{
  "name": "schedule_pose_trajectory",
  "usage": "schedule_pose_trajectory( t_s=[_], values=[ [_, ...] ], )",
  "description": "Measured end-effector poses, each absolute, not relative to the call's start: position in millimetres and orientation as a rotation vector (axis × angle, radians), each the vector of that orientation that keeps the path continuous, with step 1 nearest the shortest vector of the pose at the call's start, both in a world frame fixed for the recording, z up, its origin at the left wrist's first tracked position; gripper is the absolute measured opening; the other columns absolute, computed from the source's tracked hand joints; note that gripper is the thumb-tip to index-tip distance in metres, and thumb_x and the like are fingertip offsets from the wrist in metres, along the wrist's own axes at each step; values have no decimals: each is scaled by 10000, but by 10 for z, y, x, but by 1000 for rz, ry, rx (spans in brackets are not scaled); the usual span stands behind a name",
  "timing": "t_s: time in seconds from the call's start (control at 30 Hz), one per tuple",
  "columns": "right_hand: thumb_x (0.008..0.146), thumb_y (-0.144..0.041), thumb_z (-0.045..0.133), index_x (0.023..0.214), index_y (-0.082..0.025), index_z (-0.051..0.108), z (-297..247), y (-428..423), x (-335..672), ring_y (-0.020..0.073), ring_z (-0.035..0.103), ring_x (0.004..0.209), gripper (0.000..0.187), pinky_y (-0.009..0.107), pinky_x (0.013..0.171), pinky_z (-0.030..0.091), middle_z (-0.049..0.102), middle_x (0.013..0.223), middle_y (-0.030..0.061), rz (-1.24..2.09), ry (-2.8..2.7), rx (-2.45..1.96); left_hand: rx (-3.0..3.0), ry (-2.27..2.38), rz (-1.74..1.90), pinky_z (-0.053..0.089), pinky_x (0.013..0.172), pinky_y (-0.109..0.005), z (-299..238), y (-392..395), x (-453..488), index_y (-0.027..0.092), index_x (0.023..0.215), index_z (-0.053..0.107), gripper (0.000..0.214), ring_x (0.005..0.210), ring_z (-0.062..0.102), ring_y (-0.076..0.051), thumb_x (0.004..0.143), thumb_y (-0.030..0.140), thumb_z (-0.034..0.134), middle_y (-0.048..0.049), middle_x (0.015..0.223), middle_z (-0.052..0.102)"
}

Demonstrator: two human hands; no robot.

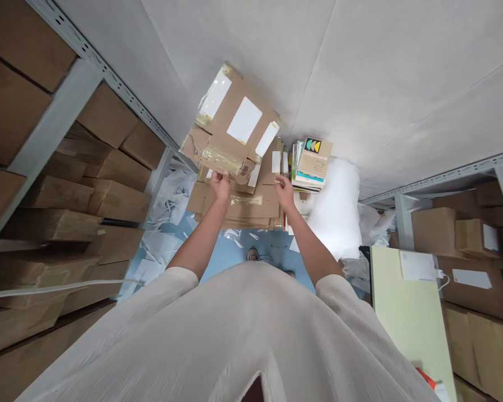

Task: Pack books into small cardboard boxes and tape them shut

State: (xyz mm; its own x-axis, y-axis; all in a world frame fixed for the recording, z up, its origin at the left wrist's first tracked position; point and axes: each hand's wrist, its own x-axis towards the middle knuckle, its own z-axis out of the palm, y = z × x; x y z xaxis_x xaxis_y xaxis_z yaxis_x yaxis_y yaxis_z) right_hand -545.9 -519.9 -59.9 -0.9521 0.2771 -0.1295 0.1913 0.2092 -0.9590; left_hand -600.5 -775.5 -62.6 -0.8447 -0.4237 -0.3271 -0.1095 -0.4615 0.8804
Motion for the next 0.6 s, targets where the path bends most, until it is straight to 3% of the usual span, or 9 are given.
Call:
schedule_pose_trajectory(
  t_s=[0.23, 0.6],
  values=[
    [952, -530, 711, 1350, -268, 731, -320, -4122, -5086, 320, 712, 1337, 477, 529, 1227, 583, 759, 1477, 150, 1559, -2145, -569, 233, -1871, -2371, 594, 1061, -350, -377, -6856, -6045, 243, 1031, 678, 303, 1119, 738, -243, 994, 422, 920, -54, 1063, 766],
    [942, -512, 643, 1407, -239, 708, -393, -1971, -2938, 328, 717, 1275, 544, 576, 1240, 583, 710, 1509, 184, 1194, -1803, -1104, -446, -2392, -2481, 569, 920, -338, -268, -4345, -5151, 254, 994, 666, 103, 961, 695, -227, 921, 205, 720, -18, 968, 749]
  ],
)
